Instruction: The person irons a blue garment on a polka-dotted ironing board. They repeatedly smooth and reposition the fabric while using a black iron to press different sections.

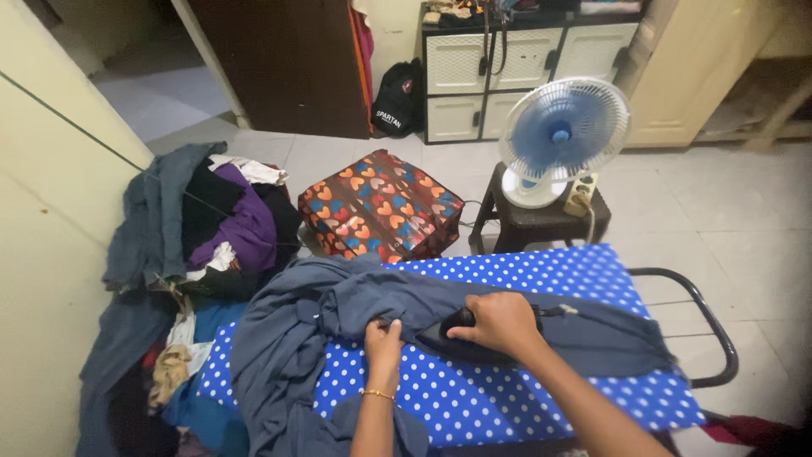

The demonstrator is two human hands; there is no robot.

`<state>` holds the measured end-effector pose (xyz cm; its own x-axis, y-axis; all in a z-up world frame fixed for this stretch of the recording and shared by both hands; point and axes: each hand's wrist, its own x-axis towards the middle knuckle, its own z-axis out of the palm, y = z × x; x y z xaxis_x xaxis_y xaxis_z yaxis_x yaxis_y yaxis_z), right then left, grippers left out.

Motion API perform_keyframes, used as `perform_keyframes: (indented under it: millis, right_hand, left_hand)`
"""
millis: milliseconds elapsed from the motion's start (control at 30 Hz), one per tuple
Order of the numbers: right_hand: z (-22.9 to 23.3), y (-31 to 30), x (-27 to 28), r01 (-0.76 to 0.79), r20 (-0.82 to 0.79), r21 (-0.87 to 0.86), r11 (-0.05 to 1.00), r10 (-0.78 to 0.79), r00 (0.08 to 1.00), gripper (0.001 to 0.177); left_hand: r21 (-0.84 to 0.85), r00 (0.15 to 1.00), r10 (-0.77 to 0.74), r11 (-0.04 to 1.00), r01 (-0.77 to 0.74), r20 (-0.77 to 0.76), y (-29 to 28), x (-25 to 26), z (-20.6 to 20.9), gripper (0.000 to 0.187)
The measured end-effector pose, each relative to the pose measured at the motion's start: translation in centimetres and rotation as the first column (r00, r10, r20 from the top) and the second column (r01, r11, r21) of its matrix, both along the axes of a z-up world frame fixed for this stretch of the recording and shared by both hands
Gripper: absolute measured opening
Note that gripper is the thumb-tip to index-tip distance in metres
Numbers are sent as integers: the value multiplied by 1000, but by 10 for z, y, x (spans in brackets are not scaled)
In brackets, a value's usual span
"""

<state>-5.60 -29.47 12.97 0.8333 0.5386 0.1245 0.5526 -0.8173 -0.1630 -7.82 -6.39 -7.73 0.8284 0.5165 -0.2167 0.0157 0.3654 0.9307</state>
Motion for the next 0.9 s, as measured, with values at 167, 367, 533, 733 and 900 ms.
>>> perform_keyframes:
  millis: [167,367,533,733,900]
  right_hand:
    - [4,3,1,89,-6,2,996,-89,996,62]
    - [11,2,8,-38,-87,-64,997,32,996,63]
    - [7,9,-8,-230,-95,-116,966,220,971,63]
    - [-5,29,-13,-126,20,-48,991,127,992,65]
    - [-3,33,7,109,1,-13,994,-109,994,61]
  left_hand:
    - [200,999,20,980,-12,-36,-1,-23,27,48]
    - [742,947,237,670,2,-217,-13,-63,84,59]
    - [743,891,251,657,131,-379,-10,-74,103,58]
    - [721,890,182,662,204,-419,-8,-81,107,52]
    - [732,886,168,638,237,-433,-4,-78,106,53]
